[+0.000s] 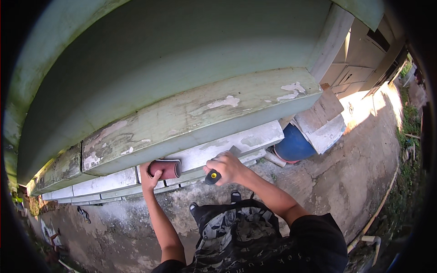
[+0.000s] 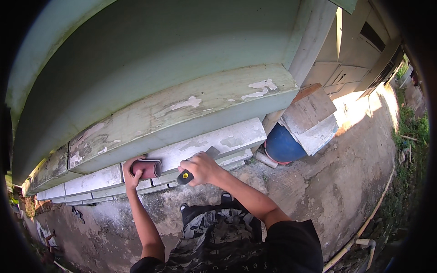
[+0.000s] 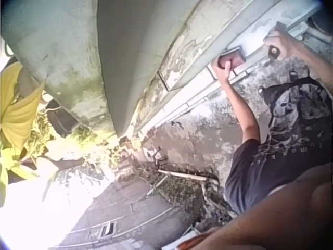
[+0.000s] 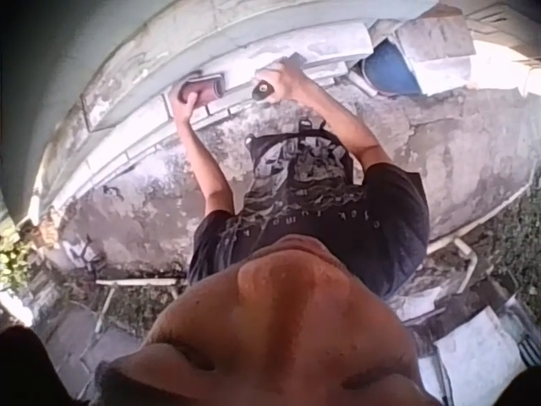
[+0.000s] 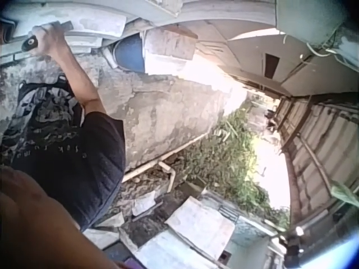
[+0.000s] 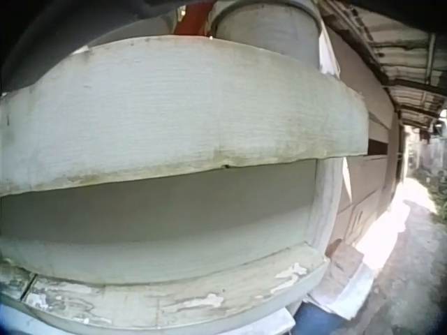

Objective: The recorder is using a putty knife to scrape old paint from a concrete ledge and then uses a sanding block to smooth the surface.

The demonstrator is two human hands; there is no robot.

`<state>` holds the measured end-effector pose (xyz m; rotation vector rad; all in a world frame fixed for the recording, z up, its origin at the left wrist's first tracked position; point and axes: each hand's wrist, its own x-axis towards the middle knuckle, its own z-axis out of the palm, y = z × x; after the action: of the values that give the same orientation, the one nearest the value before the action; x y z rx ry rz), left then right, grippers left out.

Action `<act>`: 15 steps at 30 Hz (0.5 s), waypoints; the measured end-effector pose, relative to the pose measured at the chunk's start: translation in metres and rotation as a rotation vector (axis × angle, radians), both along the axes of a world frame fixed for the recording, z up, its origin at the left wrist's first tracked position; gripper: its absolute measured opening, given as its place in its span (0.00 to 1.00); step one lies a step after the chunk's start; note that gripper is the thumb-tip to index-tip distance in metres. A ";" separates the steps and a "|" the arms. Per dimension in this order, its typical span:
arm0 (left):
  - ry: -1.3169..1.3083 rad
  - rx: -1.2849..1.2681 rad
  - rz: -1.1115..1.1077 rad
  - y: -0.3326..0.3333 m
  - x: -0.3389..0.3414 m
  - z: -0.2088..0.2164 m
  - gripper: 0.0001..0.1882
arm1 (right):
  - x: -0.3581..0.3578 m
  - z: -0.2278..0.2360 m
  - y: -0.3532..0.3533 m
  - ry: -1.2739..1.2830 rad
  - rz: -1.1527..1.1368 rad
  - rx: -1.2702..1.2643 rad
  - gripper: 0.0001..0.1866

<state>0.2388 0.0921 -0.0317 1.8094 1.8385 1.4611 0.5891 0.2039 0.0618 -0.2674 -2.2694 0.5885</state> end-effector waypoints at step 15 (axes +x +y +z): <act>0.010 -0.109 -0.194 0.007 0.027 0.054 0.34 | -0.016 -0.012 -0.001 -0.143 -0.236 -0.043 0.17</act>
<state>0.2655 0.0993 0.0224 1.8842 1.6588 1.2615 0.5730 0.2029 0.0502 -0.6058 -2.3193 0.5078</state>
